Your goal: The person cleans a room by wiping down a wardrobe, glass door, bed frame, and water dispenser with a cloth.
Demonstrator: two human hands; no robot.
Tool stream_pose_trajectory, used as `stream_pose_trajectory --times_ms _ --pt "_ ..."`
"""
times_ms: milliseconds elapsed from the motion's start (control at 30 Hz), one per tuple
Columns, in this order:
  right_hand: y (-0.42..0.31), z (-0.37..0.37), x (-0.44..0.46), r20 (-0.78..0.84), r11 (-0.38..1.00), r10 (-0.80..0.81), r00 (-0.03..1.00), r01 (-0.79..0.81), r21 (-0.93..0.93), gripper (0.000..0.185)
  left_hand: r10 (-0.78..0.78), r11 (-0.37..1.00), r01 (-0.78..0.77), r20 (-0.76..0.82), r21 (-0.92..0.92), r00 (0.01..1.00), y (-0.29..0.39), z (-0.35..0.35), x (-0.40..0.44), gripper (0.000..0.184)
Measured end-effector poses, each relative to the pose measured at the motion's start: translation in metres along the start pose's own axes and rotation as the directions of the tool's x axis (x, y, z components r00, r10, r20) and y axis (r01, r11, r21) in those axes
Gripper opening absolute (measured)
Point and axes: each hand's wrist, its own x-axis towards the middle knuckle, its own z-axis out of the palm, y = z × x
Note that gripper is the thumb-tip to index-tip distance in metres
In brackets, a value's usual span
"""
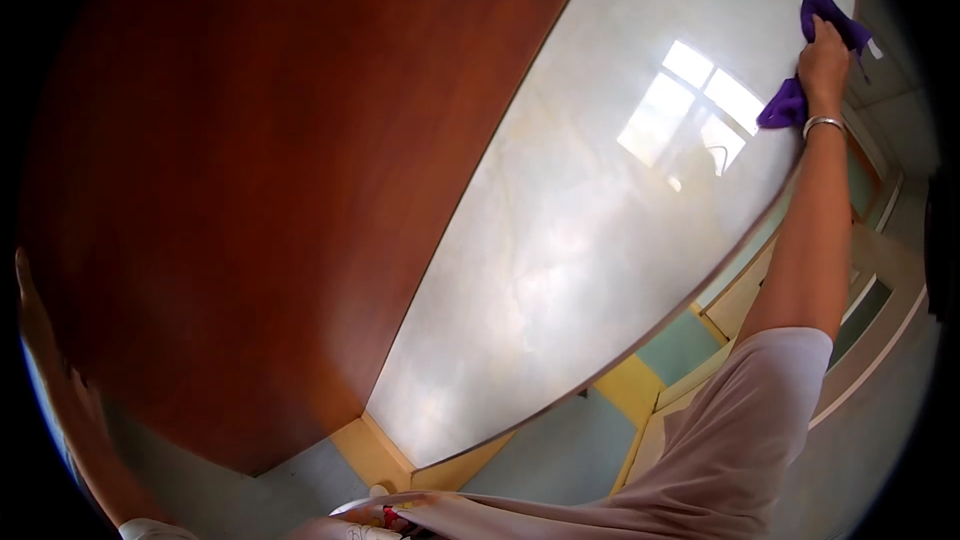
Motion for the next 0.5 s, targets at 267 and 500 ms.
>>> stream_pose_trajectory --times_ms 267,500 --pt "-0.113 0.033 -0.008 0.098 0.914 -0.323 0.941 0.283 0.29 0.046 -0.018 0.921 0.102 -0.22 0.375 0.975 -0.135 -0.013 0.021 0.051" --pt "-0.223 0.009 -0.119 0.404 0.573 -0.379 0.832 -0.132 0.809 0.034 0.093 0.962 -0.125 0.139 0.243 0.986 -0.032 0.032 -0.006 0.01"
